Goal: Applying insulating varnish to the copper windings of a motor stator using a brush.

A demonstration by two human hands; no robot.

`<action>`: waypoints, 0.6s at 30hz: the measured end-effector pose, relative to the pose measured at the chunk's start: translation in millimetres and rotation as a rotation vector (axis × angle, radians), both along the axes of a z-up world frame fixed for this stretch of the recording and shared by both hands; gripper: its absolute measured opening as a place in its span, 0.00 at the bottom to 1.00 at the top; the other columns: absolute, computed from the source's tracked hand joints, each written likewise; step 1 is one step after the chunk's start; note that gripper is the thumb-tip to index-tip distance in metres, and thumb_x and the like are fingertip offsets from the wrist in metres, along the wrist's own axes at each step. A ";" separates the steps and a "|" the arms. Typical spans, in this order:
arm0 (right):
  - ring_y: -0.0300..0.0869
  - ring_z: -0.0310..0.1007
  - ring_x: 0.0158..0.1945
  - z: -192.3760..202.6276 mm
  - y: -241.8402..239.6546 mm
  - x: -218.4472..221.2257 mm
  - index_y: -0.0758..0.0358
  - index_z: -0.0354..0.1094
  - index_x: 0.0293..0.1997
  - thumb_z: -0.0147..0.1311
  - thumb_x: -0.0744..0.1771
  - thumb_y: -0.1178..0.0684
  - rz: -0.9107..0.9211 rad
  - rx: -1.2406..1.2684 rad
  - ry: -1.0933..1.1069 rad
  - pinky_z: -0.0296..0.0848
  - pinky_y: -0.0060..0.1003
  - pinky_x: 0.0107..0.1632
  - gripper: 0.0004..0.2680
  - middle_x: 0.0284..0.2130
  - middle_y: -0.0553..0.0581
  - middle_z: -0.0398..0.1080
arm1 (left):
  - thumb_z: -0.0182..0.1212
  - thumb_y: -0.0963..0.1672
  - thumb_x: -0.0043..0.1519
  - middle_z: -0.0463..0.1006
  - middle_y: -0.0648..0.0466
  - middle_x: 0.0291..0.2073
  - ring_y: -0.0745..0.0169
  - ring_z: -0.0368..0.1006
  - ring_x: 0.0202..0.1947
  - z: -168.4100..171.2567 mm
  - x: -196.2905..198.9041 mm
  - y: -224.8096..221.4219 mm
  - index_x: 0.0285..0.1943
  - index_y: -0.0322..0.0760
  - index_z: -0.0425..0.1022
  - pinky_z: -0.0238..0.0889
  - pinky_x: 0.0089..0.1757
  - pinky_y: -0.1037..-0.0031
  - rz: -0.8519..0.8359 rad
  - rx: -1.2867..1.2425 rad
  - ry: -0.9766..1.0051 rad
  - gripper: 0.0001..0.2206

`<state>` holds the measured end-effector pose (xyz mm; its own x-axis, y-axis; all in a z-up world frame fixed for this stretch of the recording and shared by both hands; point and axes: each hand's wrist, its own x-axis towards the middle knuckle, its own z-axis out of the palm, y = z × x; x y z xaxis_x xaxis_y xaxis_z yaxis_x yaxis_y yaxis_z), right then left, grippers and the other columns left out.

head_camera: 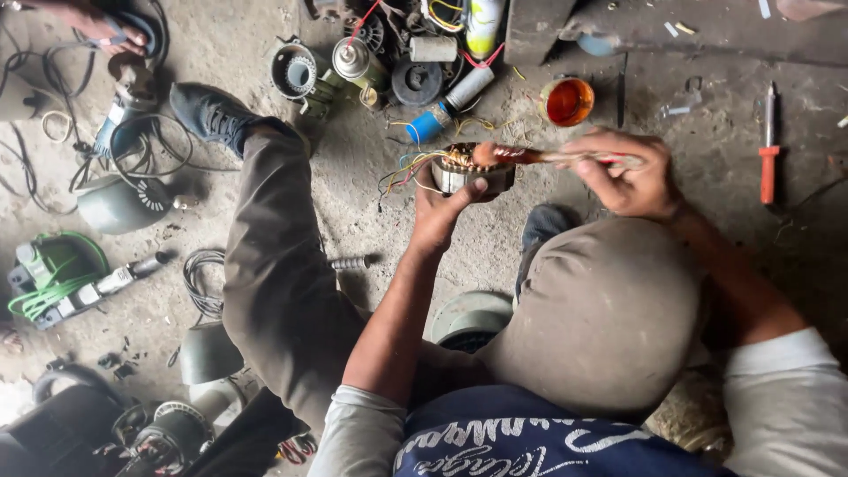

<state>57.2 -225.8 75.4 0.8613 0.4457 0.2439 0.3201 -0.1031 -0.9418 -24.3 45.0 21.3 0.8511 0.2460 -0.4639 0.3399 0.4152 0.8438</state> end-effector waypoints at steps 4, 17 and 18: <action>0.50 0.78 0.35 -2.8 -6.3 5.3 0.71 0.77 0.47 0.57 0.70 0.60 -0.063 -0.031 0.008 0.74 0.45 0.40 0.05 0.30 0.65 0.77 | 0.82 0.42 0.48 0.68 0.32 0.52 0.35 0.71 0.51 -10.9 -4.8 3.9 0.69 0.20 0.54 0.76 0.43 0.46 0.032 -0.067 -0.035 0.44; 0.46 0.75 0.34 -11.8 -17.1 -6.5 0.80 0.73 0.46 0.52 0.71 0.63 -0.076 0.130 0.149 0.77 0.46 0.40 0.06 0.30 0.71 0.75 | 0.78 0.49 0.50 0.42 0.11 0.69 0.09 0.43 0.70 2.3 -18.3 -1.3 0.79 0.19 0.38 0.45 0.65 0.34 -0.041 -0.059 0.053 0.57; 0.47 0.75 0.33 -13.7 -19.9 -6.0 0.80 0.73 0.46 0.52 0.71 0.63 -0.111 0.108 0.148 0.77 0.46 0.39 0.06 0.29 0.71 0.74 | 0.79 0.49 0.50 0.46 0.12 0.67 0.11 0.48 0.68 -10.5 -24.4 2.7 0.79 0.18 0.37 0.50 0.62 0.34 -0.061 -0.083 0.015 0.57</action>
<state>51.3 -245.7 61.7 0.9336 0.3243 0.1527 0.1702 -0.0259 -0.9851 -48.7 47.7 10.8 0.8564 0.1541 -0.4928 0.3788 0.4612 0.8024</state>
